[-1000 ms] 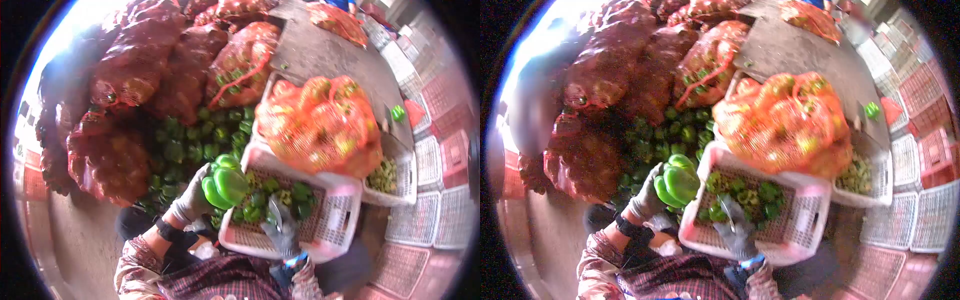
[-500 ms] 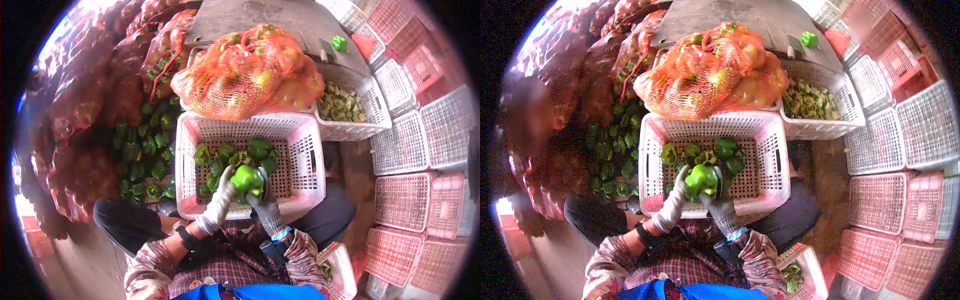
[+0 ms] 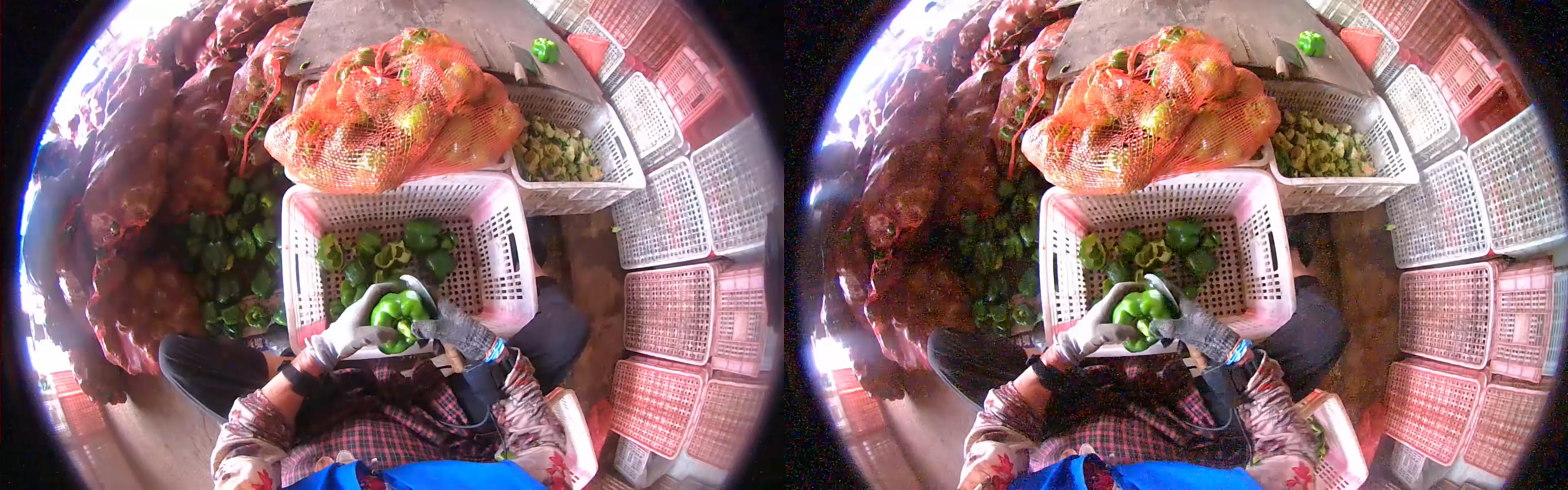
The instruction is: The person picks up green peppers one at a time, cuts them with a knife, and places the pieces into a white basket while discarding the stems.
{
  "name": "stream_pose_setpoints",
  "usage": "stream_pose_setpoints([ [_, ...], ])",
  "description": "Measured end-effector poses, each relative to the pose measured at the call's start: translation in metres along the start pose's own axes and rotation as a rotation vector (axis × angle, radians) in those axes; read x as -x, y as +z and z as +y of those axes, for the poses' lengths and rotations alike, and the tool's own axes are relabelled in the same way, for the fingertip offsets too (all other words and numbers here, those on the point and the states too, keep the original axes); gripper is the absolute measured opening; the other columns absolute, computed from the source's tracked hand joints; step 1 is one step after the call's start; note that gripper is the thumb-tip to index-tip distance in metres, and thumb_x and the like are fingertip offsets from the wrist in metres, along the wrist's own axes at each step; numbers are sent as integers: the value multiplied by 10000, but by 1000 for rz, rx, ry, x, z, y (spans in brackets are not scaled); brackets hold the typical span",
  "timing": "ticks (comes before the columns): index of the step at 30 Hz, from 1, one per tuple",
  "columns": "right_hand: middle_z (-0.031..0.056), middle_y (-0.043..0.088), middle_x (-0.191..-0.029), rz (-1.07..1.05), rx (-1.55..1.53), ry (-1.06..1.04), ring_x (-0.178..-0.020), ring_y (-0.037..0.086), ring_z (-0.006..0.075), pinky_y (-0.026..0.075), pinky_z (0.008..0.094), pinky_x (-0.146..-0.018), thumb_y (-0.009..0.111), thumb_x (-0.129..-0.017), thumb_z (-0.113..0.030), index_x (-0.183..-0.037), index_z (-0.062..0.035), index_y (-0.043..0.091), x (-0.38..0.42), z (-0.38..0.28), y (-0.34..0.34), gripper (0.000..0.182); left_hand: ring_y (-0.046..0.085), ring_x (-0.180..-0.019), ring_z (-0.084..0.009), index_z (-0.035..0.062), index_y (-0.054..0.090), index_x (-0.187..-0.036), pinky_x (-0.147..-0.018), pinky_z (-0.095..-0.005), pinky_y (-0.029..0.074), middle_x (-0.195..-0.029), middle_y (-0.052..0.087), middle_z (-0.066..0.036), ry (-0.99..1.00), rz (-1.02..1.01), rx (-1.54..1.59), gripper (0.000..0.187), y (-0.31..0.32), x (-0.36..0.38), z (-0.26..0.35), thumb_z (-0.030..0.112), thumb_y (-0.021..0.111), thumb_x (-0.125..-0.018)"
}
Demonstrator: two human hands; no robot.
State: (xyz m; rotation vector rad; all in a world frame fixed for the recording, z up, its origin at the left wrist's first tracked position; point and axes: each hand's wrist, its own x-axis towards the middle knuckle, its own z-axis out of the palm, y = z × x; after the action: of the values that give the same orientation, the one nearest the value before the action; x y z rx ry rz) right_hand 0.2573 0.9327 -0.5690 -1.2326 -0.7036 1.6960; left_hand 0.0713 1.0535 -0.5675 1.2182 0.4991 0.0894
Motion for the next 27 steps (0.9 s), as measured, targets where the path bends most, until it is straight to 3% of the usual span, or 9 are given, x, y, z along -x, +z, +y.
stream_pose_setpoints([
  [4, 109, 555, -1163, -18, 309, 405, -996, 539, 186, 465, 334, -857, 762, -669, -197, -1364, -35, 338, -6, -2, 9, 829, 525, -1098, -280, 64, 423, -1254, -937, -354, 427, -1171, 516, -148, 147, 61, -426, 687, 1, -1, -22, 148, 708, -634],
  [6, 133, 601, -1060, 169, 516, 271, -943, 589, 242, 481, 366, -832, 770, -627, -209, -1310, -73, 402, -6, 10, 16, 788, 524, -1066, -365, 67, 463, -1195, -916, -391, 441, -1125, 535, -173, 177, 167, -600, 649, 10, 6, -16, 179, 697, -600],
  [9, 163, 637, -979, 389, 645, -71, -928, 626, 319, 491, 406, -822, 765, -614, -225, -1287, -140, 442, -12, 32, 25, 751, 560, -1016, -357, 73, 470, -1190, -881, -392, 462, -1083, 568, -169, 147, 319, -630, 619, 18, 4, -16, 160, 683, -615],
  [14, 149, 636, -1041, 629, 700, -29, -962, 616, 339, 493, 408, -824, 757, -635, -243, -1221, -159, 510, -31, 40, 20, 641, 599, -952, -327, 129, 572, -1065, -818, -373, 494, -997, 620, -125, 42, 508, -379, 421, 26, -21, -17, 53, 624, -654],
  [18, 139, 614, -1089, 707, 788, -257, -948, 613, 340, 493, 414, -814, 758, -648, -225, -1210, -151, 496, -24, 40, 21, 625, 607, -925, -312, 96, 556, -1119, -789, -357, 500, -1024, 617, -139, 358, 584, -852, 518, 29, -21, -12, 11, 653, -617],
  [21, 146, 617, -1068, 906, 740, -226, -950, 611, 336, 493, 418, -807, 751, -649, -209, -1204, -144, 483, -31, 43, 25, 620, 585, -852, -349, 114, 543, -1123, -741, -383, 500, -981, 608, -143, 270, 672, -1060, 541, 31, -27, 5, 31, 666, -603],
  [22, 146, 618, -1063, 956, 715, -241, -945, 613, 331, 493, 417, -803, 748, -652, -206, -1205, -140, 477, -34, 45, 26, 620, 589, -775, -285, 116, 530, -1115, -692, -353, 493, -905, 609, -95, 279, 720, -1143, 484, 30, -33, 3, 40, 651, -653],
  [25, 138, 622, -1056, 1012, 627, -408, -910, 627, 302, 497, 403, -789, 735, -673, -205, -1225, -119, 453, -51, 62, 6, 626, 580, -750, -203, 100, 534, -1084, -693, -321, 490, -837, 585, -36, 25, 700, -88, 400, 28, -59, -24, 23, 616, -700],
  [27, 92, 608, -951, 854, -37, -401, -762, 605, 244, 502, 346, -659, 683, -740, -229, -1143, -92, 508, -35, 54, -1, 461, 548, -808, -150, 49, 555, -1005, -730, -300, 473, -921, 555, -53, 200, 507, 508, 232, -4, -60, -62, 105, 549, -779],
])
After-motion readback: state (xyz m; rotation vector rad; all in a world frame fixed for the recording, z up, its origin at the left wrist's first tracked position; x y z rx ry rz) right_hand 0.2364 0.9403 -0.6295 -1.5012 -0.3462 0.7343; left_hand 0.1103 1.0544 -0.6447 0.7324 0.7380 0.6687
